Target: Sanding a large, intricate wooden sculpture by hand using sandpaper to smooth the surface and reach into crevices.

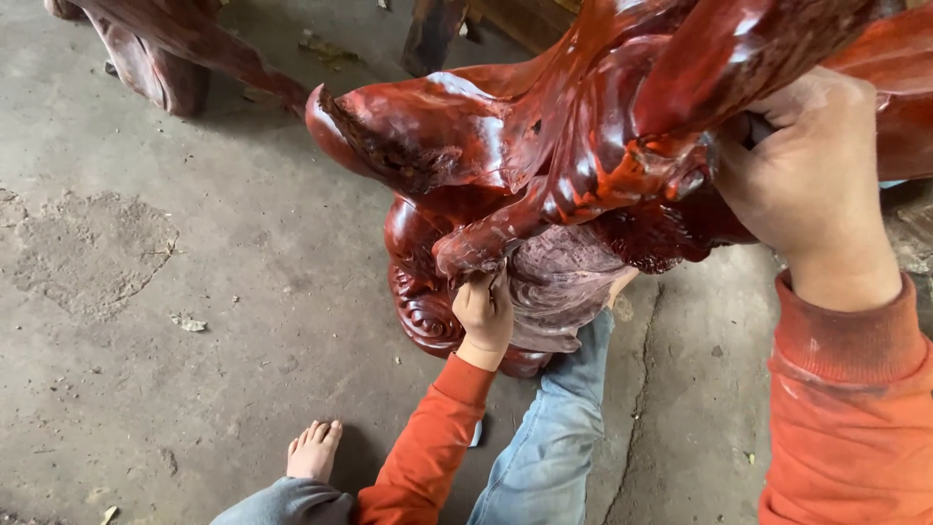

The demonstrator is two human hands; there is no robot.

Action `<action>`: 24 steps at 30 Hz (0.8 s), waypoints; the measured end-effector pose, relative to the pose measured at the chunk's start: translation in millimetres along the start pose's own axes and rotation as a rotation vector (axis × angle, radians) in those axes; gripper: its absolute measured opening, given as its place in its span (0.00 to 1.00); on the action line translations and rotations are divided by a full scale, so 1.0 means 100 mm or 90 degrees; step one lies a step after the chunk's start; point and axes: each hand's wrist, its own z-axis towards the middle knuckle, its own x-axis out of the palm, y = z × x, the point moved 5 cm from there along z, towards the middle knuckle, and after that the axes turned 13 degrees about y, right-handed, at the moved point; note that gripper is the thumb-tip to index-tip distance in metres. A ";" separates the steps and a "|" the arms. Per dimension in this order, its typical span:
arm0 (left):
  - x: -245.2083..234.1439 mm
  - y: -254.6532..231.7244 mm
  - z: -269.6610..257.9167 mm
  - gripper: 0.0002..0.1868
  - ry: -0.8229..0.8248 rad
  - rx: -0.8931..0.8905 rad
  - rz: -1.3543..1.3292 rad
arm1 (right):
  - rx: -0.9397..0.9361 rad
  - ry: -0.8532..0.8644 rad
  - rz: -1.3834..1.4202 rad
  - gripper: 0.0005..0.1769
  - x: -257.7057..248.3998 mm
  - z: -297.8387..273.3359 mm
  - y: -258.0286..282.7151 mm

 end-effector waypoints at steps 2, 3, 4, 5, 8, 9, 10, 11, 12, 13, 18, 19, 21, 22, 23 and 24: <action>-0.02 -0.05 0.19 0.10 -0.009 0.045 0.000 | -0.005 -0.006 -0.014 0.06 -0.01 0.00 0.00; -0.03 -0.09 0.27 0.09 -0.016 0.086 0.001 | -0.010 -0.008 -0.027 0.05 0.00 -0.01 0.00; -0.02 -0.11 0.32 0.09 -0.015 0.084 0.000 | -0.008 -0.006 -0.027 0.05 0.02 -0.02 -0.04; -0.02 -0.15 0.37 0.12 -0.025 0.083 0.012 | -0.004 -0.009 -0.036 0.04 0.03 -0.03 -0.08; -0.03 -0.10 0.33 0.10 -0.022 0.083 0.015 | -0.024 -0.011 -0.030 0.07 -0.01 0.00 0.04; -0.04 -0.05 0.27 0.05 -0.006 0.083 0.009 | -0.048 -0.008 -0.012 0.12 -0.01 0.02 0.11; -0.05 -0.11 0.15 0.05 -0.005 0.084 0.011 | -0.047 -0.009 -0.011 0.12 0.00 0.01 0.11; -0.05 -0.11 0.08 0.09 0.004 0.041 -0.005 | -0.029 -0.009 -0.007 0.11 -0.01 0.02 0.10; -0.05 -0.12 0.00 0.13 0.012 -0.001 -0.022 | -0.010 -0.008 -0.002 0.10 -0.02 0.04 0.09; -0.03 -0.09 0.01 0.13 0.012 -0.002 -0.022 | -0.010 -0.007 -0.002 0.10 -0.03 0.03 0.09; -0.01 -0.07 0.20 0.02 0.059 -0.152 -0.016 | -0.026 -0.012 -0.020 0.13 0.02 -0.02 -0.04; 0.04 -0.04 0.10 0.02 0.057 -0.152 -0.014 | -0.028 -0.012 -0.019 0.13 0.03 -0.03 -0.04; 0.11 -0.06 -0.06 0.12 0.028 -0.062 0.035 | -0.020 -0.015 -0.029 0.07 0.03 -0.02 -0.04; 0.08 -0.15 -0.11 0.12 0.027 -0.059 0.036 | -0.022 -0.018 -0.029 0.07 0.01 -0.02 -0.02; 0.07 -0.21 -0.18 0.09 0.056 -0.091 0.040 | -0.021 -0.018 -0.020 0.08 0.01 -0.02 0.00; 0.06 -0.26 -0.25 0.08 0.086 -0.122 0.044 | -0.019 -0.019 -0.012 0.08 0.01 -0.02 0.01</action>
